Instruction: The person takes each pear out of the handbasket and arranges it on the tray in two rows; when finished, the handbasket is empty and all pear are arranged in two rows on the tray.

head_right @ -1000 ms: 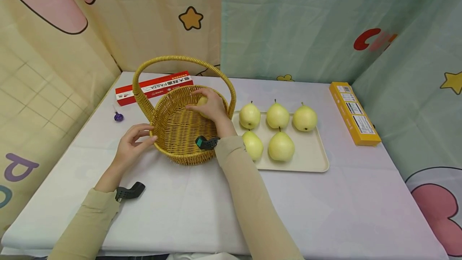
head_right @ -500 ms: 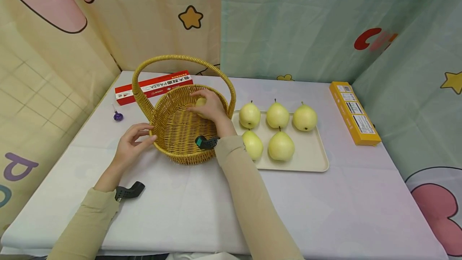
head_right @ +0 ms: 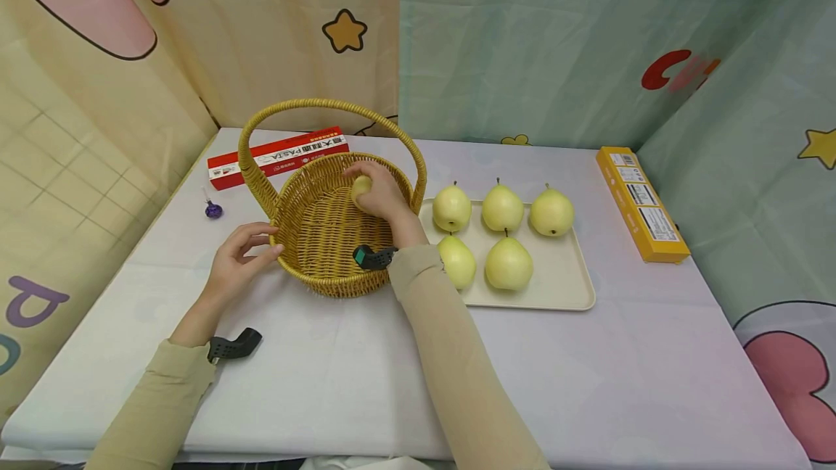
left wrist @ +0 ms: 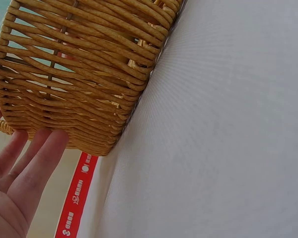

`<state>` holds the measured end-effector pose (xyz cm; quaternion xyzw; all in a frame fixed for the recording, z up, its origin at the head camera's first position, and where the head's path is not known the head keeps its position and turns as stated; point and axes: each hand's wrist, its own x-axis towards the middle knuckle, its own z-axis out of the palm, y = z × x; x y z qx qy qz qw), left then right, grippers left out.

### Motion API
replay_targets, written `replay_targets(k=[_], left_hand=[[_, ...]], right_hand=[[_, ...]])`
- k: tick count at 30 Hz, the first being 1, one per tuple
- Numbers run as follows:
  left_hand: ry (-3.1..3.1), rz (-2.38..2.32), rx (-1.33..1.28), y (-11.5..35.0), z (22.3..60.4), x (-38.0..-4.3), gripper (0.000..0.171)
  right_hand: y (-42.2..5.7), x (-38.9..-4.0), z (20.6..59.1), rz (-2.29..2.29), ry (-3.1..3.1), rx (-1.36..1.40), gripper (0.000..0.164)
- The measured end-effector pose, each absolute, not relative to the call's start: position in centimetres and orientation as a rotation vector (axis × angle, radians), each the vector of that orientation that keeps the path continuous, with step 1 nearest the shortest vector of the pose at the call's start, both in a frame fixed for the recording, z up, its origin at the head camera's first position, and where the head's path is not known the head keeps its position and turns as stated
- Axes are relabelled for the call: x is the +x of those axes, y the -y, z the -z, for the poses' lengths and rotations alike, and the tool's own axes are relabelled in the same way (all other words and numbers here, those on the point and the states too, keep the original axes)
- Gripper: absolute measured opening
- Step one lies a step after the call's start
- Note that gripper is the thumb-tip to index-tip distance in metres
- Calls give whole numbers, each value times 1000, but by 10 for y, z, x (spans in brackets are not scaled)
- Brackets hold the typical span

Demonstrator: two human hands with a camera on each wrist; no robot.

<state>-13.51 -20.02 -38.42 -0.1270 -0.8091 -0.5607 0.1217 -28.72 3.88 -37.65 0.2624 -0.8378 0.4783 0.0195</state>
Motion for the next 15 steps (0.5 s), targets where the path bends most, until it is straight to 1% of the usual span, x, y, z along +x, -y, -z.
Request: replay_targets(k=[7, 15], left_hand=[[2377, 1632, -357, 200, 384, -134, 32], [2377, 1628, -359, 200, 385, -135, 33]], right_hand=[[-39, -284, 375, -1475, 2668, 783, 53], [-38, -285, 377, -1480, 2748, 842, 55]])
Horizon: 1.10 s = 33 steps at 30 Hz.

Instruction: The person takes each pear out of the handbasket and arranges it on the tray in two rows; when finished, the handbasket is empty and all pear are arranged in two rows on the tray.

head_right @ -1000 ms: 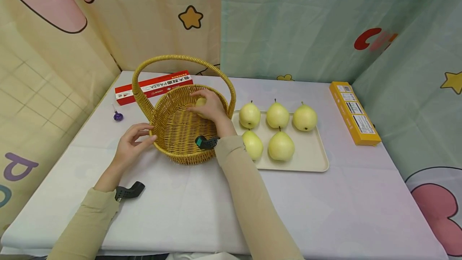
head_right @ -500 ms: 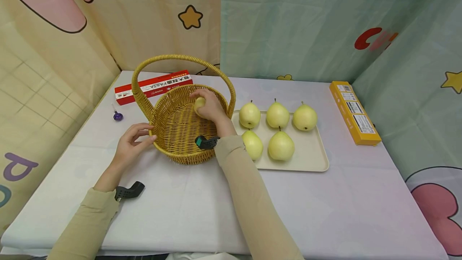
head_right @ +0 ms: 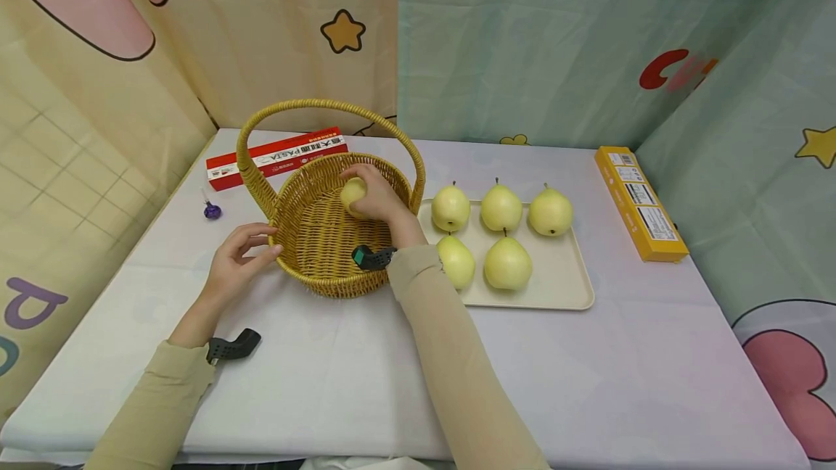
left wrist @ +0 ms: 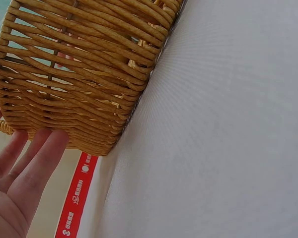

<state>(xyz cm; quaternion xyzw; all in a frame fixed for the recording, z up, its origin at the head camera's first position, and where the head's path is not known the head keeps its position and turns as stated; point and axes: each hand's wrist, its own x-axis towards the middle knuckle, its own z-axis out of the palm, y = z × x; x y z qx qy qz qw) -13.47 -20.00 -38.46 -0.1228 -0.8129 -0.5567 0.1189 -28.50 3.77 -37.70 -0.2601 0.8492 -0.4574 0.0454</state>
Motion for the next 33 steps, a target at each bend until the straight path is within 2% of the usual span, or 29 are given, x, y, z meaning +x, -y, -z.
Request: replay_targets(k=[33], left_hand=[[2377, 1631, -362, 200, 383, -134, 32]], right_hand=[[-34, -281, 379, 1123, -2504, -737, 73]])
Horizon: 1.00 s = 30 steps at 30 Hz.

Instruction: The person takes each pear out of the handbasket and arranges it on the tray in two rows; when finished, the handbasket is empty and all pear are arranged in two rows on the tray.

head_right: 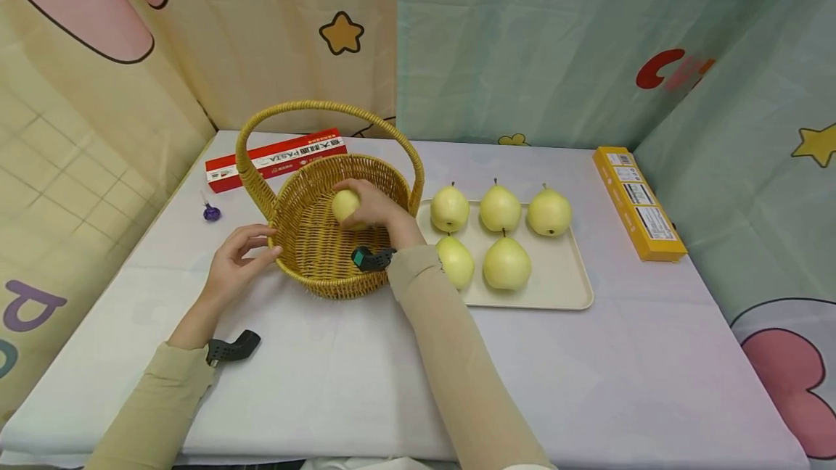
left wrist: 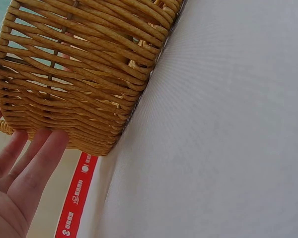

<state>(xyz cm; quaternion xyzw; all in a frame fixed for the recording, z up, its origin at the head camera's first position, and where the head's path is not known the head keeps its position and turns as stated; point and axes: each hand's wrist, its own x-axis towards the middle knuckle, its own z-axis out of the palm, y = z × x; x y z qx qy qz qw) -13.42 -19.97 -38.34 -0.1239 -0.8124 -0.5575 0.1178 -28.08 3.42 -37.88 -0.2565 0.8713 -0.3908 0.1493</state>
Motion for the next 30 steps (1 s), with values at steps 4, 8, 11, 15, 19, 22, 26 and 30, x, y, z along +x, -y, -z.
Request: replay_targets(k=[4, 8, 11, 15, 19, 22, 26, 30], left_hand=[[2380, 1632, -361, 200, 384, -135, 32], [2376, 1630, -371, 201, 384, -135, 32], [2377, 1631, -372, 201, 384, -134, 32], [2383, 1620, -371, 201, 384, -134, 32], [2380, 1623, -372, 202, 384, -133, 32], [2381, 1626, -366, 202, 384, -133, 32], [2382, 1624, -356, 202, 385, -132, 32], [2374, 1625, -367, 201, 385, -133, 32]], right_hand=[[-34, -280, 378, 1149, -2489, -731, 70], [-34, -279, 376, 1209, -2444, -734, 69], [-34, -276, 373, 1274, -2392, -749, 69], [-34, -270, 365, 1356, -2322, -791, 68], [-35, -261, 348, 1382, -2283, -886, 67], [-39, -251, 332, 1372, -2257, -970, 65], [-51, -236, 311, 1405, -2173, -1120, 65], [-74, -220, 289, 1502, -2010, -1290, 65]])
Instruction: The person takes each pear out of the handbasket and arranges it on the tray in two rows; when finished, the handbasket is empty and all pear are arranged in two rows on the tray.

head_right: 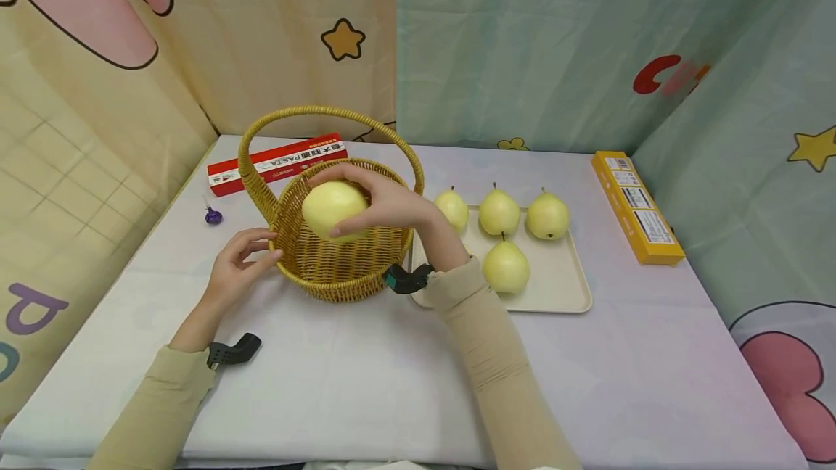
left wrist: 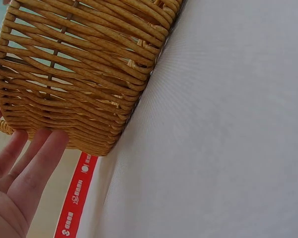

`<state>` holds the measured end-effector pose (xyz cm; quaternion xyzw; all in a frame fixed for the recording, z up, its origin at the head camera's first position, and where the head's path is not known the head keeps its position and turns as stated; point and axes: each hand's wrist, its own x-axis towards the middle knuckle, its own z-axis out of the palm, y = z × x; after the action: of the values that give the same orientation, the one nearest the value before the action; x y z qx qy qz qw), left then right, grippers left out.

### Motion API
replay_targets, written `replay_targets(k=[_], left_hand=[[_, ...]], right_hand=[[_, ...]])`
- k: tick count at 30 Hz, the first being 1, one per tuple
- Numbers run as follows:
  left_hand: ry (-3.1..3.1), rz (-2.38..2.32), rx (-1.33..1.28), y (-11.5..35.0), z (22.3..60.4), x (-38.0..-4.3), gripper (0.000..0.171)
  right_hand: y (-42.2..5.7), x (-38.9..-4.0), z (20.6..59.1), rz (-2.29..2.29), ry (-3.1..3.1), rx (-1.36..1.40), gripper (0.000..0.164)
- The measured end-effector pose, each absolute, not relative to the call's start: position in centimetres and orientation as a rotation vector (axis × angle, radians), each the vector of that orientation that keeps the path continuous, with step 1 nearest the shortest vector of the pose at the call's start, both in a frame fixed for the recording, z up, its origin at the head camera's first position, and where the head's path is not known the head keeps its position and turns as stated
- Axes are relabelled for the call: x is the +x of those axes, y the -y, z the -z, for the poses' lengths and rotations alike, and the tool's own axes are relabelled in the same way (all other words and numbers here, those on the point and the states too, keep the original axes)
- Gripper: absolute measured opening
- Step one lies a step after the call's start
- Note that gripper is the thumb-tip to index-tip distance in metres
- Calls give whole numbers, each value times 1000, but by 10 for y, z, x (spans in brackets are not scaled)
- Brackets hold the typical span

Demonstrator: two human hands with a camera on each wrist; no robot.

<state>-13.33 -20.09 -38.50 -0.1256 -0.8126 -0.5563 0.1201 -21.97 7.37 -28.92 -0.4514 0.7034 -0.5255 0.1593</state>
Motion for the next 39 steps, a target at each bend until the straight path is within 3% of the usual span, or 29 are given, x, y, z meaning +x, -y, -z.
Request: replay_targets(k=[6, 13, 23, 39], left_hand=[[2369, 1634, -363, 201, 385, -134, 32], [2370, 1648, -345, 201, 385, -132, 32], [2370, 1654, -348, 201, 387, -133, 33], [2375, 1634, -349, 200, 386, -133, 33]], right_hand=[[-123, -199, 266, 1666, -1845, -1419, 70], [-184, -180, 258, 1923, -1892, -1252, 72], [-241, -168, 287, 2239, -2079, -973, 67], [-285, -164, 334, 2721, -2096, -461, 46]])
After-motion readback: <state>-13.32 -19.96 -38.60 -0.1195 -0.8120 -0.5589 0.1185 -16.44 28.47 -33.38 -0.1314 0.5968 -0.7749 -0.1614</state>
